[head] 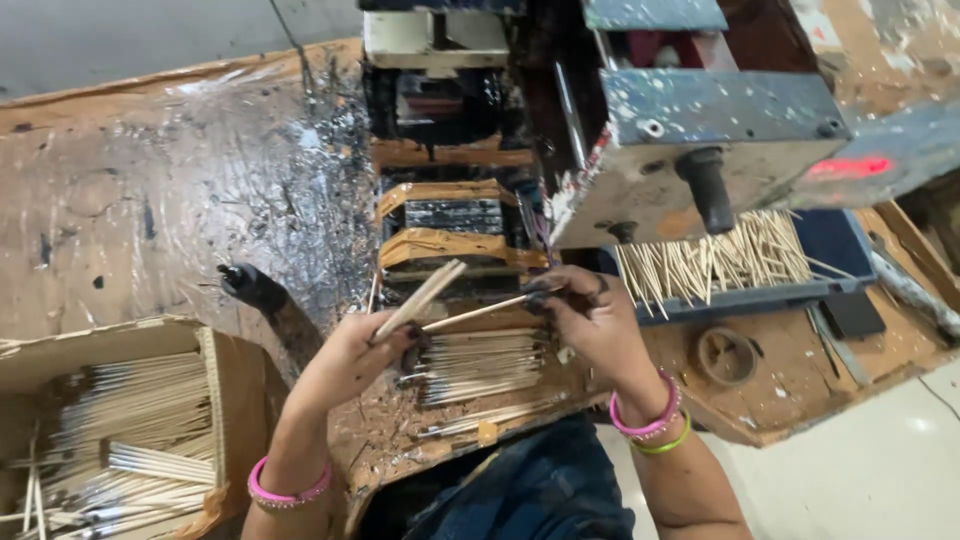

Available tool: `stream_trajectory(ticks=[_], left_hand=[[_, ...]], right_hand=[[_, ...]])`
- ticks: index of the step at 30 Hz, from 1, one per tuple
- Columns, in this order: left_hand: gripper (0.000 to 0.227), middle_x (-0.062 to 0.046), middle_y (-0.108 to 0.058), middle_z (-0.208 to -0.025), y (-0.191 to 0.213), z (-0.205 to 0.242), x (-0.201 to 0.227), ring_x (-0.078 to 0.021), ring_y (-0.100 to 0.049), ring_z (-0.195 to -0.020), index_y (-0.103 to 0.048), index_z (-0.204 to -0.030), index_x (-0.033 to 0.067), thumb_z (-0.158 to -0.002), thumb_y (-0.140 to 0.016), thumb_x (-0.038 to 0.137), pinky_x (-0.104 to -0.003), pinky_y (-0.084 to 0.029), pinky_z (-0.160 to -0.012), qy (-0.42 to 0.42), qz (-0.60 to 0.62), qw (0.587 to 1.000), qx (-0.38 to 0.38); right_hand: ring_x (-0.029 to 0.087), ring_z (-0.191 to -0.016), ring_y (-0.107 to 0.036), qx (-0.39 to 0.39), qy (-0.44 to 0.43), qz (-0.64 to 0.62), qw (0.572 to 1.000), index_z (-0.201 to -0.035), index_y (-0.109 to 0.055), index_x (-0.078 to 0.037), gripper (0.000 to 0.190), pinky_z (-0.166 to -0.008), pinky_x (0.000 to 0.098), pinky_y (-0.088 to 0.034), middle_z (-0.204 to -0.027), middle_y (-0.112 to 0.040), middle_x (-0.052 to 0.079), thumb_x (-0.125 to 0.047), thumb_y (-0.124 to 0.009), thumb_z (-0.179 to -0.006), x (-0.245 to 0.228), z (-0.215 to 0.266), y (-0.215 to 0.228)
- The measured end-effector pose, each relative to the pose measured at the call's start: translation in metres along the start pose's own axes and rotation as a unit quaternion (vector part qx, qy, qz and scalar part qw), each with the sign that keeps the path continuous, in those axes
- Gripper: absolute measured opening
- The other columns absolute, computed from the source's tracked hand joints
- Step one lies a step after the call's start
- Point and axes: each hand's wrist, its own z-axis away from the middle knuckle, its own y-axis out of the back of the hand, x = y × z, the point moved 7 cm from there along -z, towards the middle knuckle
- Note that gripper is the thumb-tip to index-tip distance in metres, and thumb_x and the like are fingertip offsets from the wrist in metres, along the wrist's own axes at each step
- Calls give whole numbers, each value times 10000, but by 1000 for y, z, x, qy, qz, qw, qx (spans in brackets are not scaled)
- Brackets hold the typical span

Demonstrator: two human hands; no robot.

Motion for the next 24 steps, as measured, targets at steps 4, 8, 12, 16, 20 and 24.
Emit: stream_trajectory(ticks=[4, 8, 12, 16, 20, 24], left_hand=[[246, 36, -500, -595, 55, -29, -18, -50, -418, -468, -605, -802, 52, -1028, -549, 130, -247, -338, -383, -48, 41, 994, 94], [294, 52, -486, -616, 94, -66, -6, -39, -396, -490, -584, -767, 105, -1055, -583, 165, -224, -286, -423, -78, 230, 937, 250], [347, 37, -477, -533, 86, -105, -27, -67, -384, -390, -517, -676, 117, -1004, -622, 162, -253, -251, -358, -34, 366, 890, 268], [343, 61, -444, -529, 74, -108, -29, -62, -387, -405, -483, -683, 155, -996, -623, 159, -257, -258, -374, 4, 409, 871, 271], [359, 66, -434, -526, 74, -108, -23, -49, -363, -405, -481, -684, 163, -1013, -621, 176, -248, -247, -384, -18, 412, 871, 266], [368, 70, -430, -519, 71, -109, -20, -47, -363, -406, -468, -679, 175, -1025, -593, 176, -251, -240, -387, -16, 430, 864, 261]], right_hand=[[176, -1072, -756, -28, 172, 249, 953, -1185, -728, -122, 318, -876, 263, -625, -1150, -761, 36, -5, -761, -891, -66, -45, -29], [284, -1296, -569, -44, 242, 435, 866, -1284, -698, -62, 458, -1030, 372, -522, -1318, -690, 95, 83, -610, -859, -26, -89, -60], [351, -1383, -493, -31, 194, 551, 811, -1376, -650, 11, 525, -976, 328, -511, -1397, -627, 174, 141, -447, -909, -70, -86, -69], [351, -1324, -559, -34, 223, 566, 793, -1407, -635, 27, 534, -930, 344, -507, -1412, -610, 234, 58, -477, -899, -58, -72, -63], [346, -1020, -627, 32, 140, 550, 823, -1233, -706, -53, 349, -880, 438, -520, -1111, -664, 171, -49, -606, -899, -44, -77, -54], [343, -811, -626, 47, 127, 533, 835, -972, -678, -9, 133, -736, 462, -512, -901, -660, 169, -140, -670, -990, -18, -76, -38]])
